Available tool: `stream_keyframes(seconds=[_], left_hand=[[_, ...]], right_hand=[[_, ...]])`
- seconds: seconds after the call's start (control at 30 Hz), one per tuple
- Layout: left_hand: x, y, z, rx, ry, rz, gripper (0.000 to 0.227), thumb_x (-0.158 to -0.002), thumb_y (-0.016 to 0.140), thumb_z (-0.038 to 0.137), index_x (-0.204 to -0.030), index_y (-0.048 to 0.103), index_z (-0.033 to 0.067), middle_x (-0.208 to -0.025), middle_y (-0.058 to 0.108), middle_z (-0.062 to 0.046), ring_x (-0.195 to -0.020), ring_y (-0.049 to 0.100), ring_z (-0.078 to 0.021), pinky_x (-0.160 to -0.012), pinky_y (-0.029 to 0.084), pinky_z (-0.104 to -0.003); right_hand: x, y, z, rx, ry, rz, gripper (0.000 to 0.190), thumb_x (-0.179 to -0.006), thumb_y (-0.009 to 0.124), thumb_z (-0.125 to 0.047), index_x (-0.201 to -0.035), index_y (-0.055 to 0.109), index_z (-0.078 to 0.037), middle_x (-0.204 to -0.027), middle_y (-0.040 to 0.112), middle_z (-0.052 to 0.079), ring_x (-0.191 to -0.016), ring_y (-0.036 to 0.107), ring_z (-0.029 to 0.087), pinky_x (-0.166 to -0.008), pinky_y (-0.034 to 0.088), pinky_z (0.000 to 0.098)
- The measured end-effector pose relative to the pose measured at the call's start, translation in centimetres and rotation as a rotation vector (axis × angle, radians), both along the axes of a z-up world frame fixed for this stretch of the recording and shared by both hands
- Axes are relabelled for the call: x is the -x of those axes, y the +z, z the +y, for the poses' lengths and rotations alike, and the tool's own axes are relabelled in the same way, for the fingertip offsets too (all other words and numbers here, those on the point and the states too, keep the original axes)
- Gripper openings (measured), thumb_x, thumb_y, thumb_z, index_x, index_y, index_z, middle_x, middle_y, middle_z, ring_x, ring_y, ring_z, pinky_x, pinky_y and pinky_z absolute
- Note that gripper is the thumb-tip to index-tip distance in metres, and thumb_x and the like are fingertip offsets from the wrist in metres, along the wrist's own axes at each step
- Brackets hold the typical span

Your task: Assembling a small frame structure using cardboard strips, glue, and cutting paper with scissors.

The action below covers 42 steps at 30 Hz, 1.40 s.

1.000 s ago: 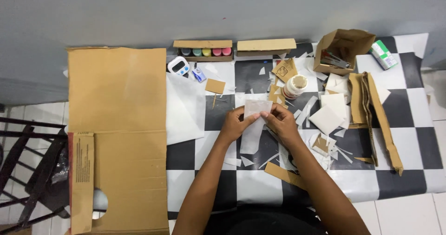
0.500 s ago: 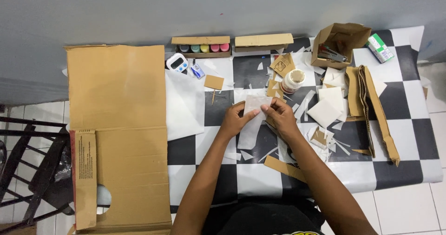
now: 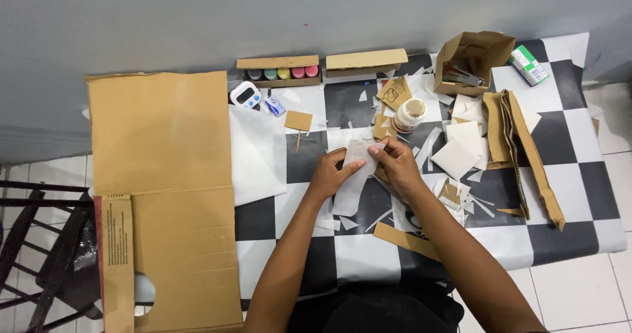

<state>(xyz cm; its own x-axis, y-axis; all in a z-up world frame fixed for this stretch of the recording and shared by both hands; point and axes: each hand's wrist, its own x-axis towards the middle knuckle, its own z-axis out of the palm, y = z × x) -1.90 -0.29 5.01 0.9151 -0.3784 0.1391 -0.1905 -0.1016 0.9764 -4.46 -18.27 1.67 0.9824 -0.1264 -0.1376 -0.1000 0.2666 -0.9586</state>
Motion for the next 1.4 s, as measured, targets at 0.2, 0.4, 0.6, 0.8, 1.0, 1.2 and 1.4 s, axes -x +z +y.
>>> stream_keyframes(seconds=[0.2, 0.4, 0.6, 0.8, 1.0, 1.2, 1.4], left_hand=[[0.2, 1.5, 0.1, 0.024, 0.019, 0.068, 0.038, -0.089, 0.08, 0.024, -0.062, 0.057, 0.0095, -0.057, 0.055, -0.003, -0.061, 0.046, -0.0078, -0.057, 0.04, -0.026], [-1.4, -6.1, 0.2, 0.049, 0.026, 0.043, 0.035, -0.092, 0.078, 0.023, -0.066, 0.059, 0.0105, -0.06, 0.054, -0.002, -0.066, 0.047, -0.0042, -0.059, 0.04, -0.024], [-1.1, -5.7, 1.0, 0.106, 0.135, 0.218, 0.031, -0.095, 0.075, 0.028, -0.07, 0.062, 0.0149, -0.052, 0.05, 0.004, -0.055, 0.043, -0.0054, -0.051, 0.036, -0.021], [-0.3, -1.2, 0.7, 0.145, 0.139, 0.208, 0.023, -0.085, 0.084, 0.023, -0.074, 0.067, 0.0126, -0.052, 0.055, 0.003, -0.055, 0.045, -0.0043, -0.051, 0.036, -0.019], [-1.0, -3.2, 0.8, 0.317, 0.234, 0.33, 0.021, -0.087, 0.082, 0.021, -0.08, 0.064, 0.0124, -0.064, 0.061, 0.002, -0.062, 0.052, -0.0043, -0.056, 0.046, -0.02], [-0.9, -3.8, 0.8, 0.403, 0.264, 0.333, 0.022, -0.092, 0.077, 0.023, -0.098, 0.058, 0.0129, -0.084, 0.066, 0.002, -0.075, 0.06, -0.0054, -0.065, 0.054, -0.022], [-1.1, -5.7, 0.5, 0.592, 0.308, 0.454, 0.047, -0.088, 0.071, 0.028, -0.128, 0.055, 0.0107, -0.121, 0.066, -0.008, -0.108, 0.065, -0.018, -0.09, 0.055, -0.031]], right_hand=[[-0.3, 2.1, 0.7, 0.04, 0.033, 0.052, 0.017, -0.091, 0.079, -0.019, -0.091, 0.069, -0.005, -0.071, 0.061, 0.002, -0.066, 0.052, 0.007, -0.059, 0.04, 0.0207], [-1.0, 1.5, -0.8, 0.161, -0.003, 0.031, 0.016, -0.087, 0.081, -0.014, -0.093, 0.07, -0.003, -0.071, 0.061, 0.001, -0.068, 0.051, 0.005, -0.061, 0.039, 0.0196], [0.2, 5.7, 1.4, 0.162, 0.08, 0.083, 0.023, -0.077, 0.088, -0.01, -0.088, 0.069, -0.004, -0.068, 0.062, 0.001, -0.061, 0.053, 0.007, -0.054, 0.041, 0.0193], [-0.5, 1.4, -0.9, 0.234, 0.064, 0.075, 0.024, -0.081, 0.086, -0.011, -0.08, 0.062, -0.007, -0.059, 0.057, 0.002, -0.045, 0.045, 0.006, -0.042, 0.033, 0.0192], [3.3, 5.0, -1.6, 0.736, 0.081, 0.053, 0.032, -0.079, 0.088, -0.014, -0.101, 0.069, -0.001, -0.089, 0.072, 0.021, -0.085, 0.072, 0.035, -0.078, 0.057, 0.0451], [12.1, 8.9, -3.6, 1.328, 0.391, 0.22, 0.015, -0.083, 0.079, -0.024, -0.093, 0.071, -0.015, -0.087, 0.075, 0.008, -0.09, 0.073, 0.028, -0.079, 0.058, 0.0413], [16.4, 2.1, -6.1, 1.334, 0.366, 0.309, 0.025, -0.089, 0.069, -0.03, -0.113, 0.07, -0.03, -0.116, 0.066, -0.009, -0.112, 0.062, 0.014, -0.076, 0.055, 0.0359]])
